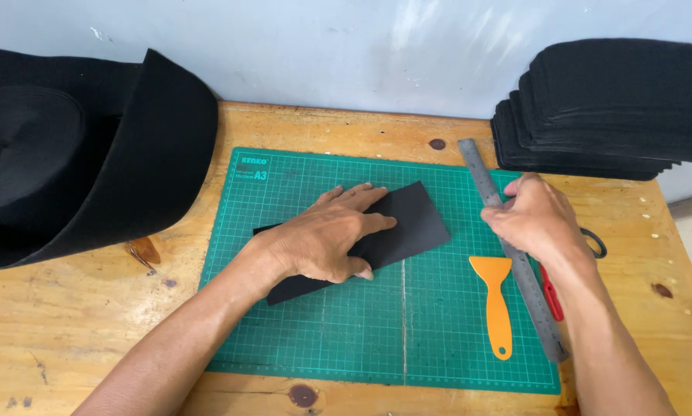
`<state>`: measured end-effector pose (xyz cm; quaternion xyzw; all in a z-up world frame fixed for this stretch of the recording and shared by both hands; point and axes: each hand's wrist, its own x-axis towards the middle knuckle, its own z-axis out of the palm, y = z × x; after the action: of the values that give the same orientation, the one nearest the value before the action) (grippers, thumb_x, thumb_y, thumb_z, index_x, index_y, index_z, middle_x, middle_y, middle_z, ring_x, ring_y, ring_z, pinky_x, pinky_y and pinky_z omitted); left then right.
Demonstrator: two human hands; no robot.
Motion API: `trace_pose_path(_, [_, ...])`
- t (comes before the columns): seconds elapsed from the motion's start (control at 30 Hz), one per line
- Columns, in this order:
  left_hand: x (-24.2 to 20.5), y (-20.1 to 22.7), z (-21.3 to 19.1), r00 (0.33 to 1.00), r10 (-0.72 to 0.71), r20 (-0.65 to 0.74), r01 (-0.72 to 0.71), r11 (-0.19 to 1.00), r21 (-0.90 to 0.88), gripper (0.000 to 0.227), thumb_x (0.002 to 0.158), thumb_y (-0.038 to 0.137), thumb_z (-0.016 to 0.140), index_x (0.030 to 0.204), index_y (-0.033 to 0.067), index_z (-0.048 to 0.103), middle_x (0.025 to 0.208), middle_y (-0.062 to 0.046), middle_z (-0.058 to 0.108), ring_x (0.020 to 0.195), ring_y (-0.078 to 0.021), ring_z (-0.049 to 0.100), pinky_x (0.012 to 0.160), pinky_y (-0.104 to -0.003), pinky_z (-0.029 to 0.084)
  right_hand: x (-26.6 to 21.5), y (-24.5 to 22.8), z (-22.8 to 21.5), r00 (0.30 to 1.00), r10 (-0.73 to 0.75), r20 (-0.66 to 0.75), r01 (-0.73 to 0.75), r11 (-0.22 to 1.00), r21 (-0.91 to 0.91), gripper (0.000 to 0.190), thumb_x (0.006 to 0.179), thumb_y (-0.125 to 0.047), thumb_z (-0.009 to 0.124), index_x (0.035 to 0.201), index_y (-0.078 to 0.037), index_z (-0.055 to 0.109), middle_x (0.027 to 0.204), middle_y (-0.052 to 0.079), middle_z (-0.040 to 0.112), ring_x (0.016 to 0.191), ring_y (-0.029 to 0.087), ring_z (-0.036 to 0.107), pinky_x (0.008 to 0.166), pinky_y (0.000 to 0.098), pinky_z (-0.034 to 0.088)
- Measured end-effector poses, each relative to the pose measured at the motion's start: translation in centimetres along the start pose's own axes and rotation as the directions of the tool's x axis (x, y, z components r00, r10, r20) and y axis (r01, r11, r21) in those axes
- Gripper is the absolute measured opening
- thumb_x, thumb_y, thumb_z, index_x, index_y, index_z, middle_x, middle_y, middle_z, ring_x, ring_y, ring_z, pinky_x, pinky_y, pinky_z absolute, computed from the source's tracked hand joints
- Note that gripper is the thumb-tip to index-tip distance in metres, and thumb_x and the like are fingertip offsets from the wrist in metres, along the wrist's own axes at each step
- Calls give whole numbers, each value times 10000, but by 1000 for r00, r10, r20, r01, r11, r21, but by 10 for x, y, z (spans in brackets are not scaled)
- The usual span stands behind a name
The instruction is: Measure and cut black fabric using a ruler and scissors on a cutting mat
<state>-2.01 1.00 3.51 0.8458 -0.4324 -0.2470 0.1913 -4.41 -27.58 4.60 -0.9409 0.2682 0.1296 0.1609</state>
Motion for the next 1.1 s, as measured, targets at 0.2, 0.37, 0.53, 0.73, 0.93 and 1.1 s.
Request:
trace_pose_path(0.2, [-13,33,-23,992,-123,-20,121,989,-81,697,799,166,848,1439,105,580,1644,-214,315,1564,-400,199,1251,-646,58,16,22,17,970,-227,-83,240,949,205,365,825,-195,662,1122,-14,774,957,198,757,1051,433,696,877,579,536])
trace_pose_path(0.37, [1,4,0,999,33,11,-33,999,-4,780,878,279,789,1544,136,409,1693,-208,79,1574,-380,-30,1198,-654,-51,-42,-4,-25,976,-199,-91,198,980,-24,285,988,-265,462,839,-73,610,746,186,673,723,366,600,657,480,415])
trace_pose_path(0.53, [3,2,2,998,62,11,-61,998,-33,755,896,263,766,1544,119,407,1691,-204,96,1573,-378,-36,1183,-688,-73,-68,34,-34,874,-256,-413,254,965,-60,375,1068,-310,561,826,-25,562,708,223,608,741,426,547,691,503,397])
trace_pose_path(0.73, [10,-8,12,965,192,-179,-204,978,-53,823,846,314,830,1519,50,437,1674,-265,78,1563,-422,7,1178,-712,-59,-66,34,-15,954,-129,-272,299,522,799,210,1091,-50,589,885,-16,570,658,42,391,531,112,335,444,265,253])
trace_pose_path(0.93, [7,14,3,914,-75,-399,-156,842,-516,250,968,265,628,1102,102,763,1177,-34,791,1100,-170,749,900,-313,594,-49,29,9,948,-213,-236,287,251,925,94,1015,-176,695,967,-105,654,706,47,647,492,90,582,363,199,421])
trace_pose_path(1.1, [1,19,-1,996,-3,-84,-72,483,-873,477,864,260,733,1270,12,688,935,-77,749,793,-130,729,625,-219,590,-44,20,27,940,-259,-220,225,-12,974,80,1011,-115,688,1026,-41,663,827,141,738,659,189,741,586,235,647])
